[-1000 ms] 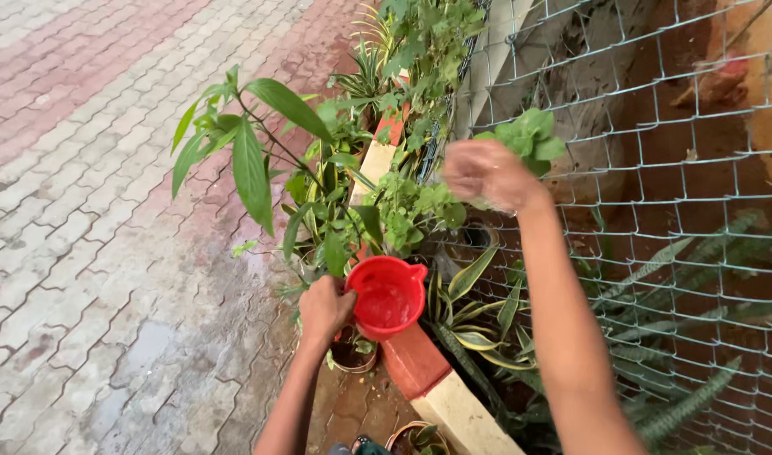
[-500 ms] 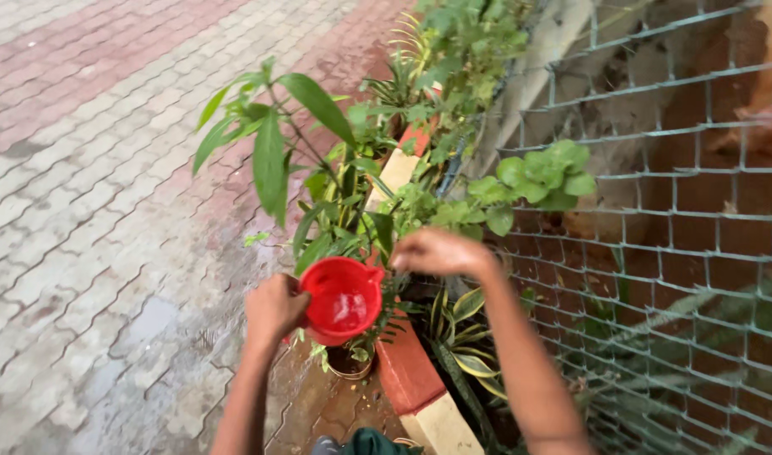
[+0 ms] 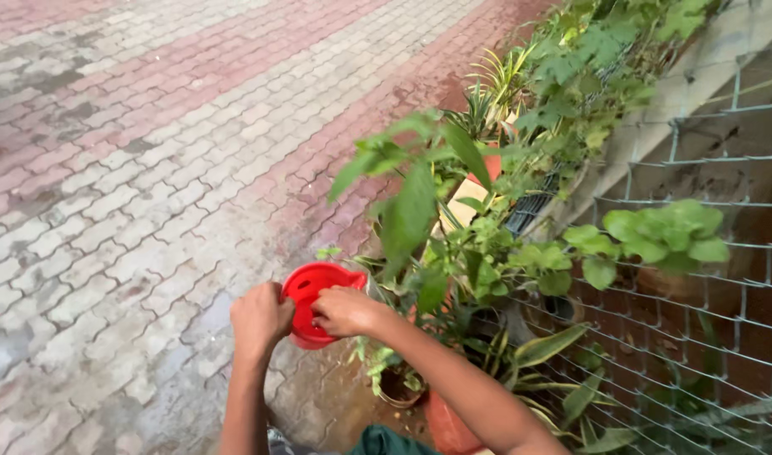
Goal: The person pours water from a red mug onto the soil of several potted plants arranged along a fence.
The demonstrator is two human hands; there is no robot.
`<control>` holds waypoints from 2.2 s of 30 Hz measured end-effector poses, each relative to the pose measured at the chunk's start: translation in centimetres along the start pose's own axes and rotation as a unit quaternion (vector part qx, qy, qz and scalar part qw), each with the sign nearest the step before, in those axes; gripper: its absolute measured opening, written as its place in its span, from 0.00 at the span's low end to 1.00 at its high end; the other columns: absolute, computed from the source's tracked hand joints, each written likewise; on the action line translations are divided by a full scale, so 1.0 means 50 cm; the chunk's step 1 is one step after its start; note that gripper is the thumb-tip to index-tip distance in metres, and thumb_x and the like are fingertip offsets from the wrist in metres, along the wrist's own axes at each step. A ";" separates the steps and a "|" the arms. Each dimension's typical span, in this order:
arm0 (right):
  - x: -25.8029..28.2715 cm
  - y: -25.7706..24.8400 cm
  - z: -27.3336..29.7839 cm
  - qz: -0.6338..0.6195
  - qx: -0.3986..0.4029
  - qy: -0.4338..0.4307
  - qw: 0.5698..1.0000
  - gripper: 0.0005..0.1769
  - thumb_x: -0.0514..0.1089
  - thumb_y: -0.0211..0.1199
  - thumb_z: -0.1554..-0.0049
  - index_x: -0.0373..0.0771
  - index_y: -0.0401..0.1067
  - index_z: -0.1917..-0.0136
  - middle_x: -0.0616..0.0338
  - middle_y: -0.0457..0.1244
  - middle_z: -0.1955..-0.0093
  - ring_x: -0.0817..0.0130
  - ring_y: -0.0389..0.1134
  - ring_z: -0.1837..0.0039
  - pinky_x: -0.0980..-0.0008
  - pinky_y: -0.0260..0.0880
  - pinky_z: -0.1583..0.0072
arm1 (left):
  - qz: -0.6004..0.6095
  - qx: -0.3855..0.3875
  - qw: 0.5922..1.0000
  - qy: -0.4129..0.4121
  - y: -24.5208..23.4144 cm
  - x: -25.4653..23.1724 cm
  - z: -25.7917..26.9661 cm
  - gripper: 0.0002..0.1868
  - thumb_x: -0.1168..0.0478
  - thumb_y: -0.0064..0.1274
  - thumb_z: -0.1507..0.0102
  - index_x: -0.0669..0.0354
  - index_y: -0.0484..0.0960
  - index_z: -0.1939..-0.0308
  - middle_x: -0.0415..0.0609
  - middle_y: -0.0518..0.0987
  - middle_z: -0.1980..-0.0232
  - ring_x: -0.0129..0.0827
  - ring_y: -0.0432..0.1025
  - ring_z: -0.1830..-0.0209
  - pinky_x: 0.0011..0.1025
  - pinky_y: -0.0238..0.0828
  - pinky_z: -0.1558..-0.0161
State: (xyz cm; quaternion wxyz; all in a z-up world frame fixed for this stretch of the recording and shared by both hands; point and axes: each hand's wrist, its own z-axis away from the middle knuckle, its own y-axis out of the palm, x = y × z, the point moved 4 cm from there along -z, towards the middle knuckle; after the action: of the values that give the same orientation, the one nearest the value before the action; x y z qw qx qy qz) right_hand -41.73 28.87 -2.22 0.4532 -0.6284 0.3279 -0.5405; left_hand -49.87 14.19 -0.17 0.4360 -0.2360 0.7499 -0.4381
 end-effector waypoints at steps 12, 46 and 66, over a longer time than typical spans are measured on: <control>-0.189 0.031 -0.326 0.021 -0.108 0.195 0.974 0.13 0.46 0.67 0.46 0.32 0.76 0.58 0.40 0.68 0.53 0.42 0.70 0.48 0.46 0.69 0.45 | 0.030 -0.005 0.996 0.084 0.108 0.141 -0.294 0.07 0.60 0.51 0.44 0.59 0.80 0.69 0.62 0.81 0.71 0.57 0.77 0.70 0.55 0.70 0.63; -0.572 -0.462 -0.037 -0.582 -0.424 0.094 0.688 0.17 0.51 0.60 0.31 0.47 0.73 0.61 0.71 0.55 0.71 0.80 0.54 0.68 0.77 0.57 0.65 | 0.170 0.202 0.896 0.358 0.377 -0.346 -0.939 0.09 0.62 0.51 0.44 0.58 0.82 0.62 0.63 0.81 0.69 0.59 0.76 0.66 0.56 0.70 0.63; -0.717 -0.505 -0.002 -0.073 -0.539 0.577 0.610 0.05 0.39 0.64 0.41 0.38 0.76 0.51 0.57 0.71 0.53 0.68 0.73 0.52 0.66 0.78 0.49 | 0.221 0.273 0.751 0.558 0.636 -0.618 -1.015 0.07 0.60 0.55 0.46 0.60 0.80 0.72 0.62 0.80 0.72 0.58 0.76 0.70 0.55 0.70 0.64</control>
State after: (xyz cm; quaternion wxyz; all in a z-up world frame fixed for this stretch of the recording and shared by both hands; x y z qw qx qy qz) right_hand -50.98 70.63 7.39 -0.2908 -0.3390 0.7068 -0.5485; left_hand -76.93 75.86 -1.81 0.0702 0.3523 0.7397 -0.5690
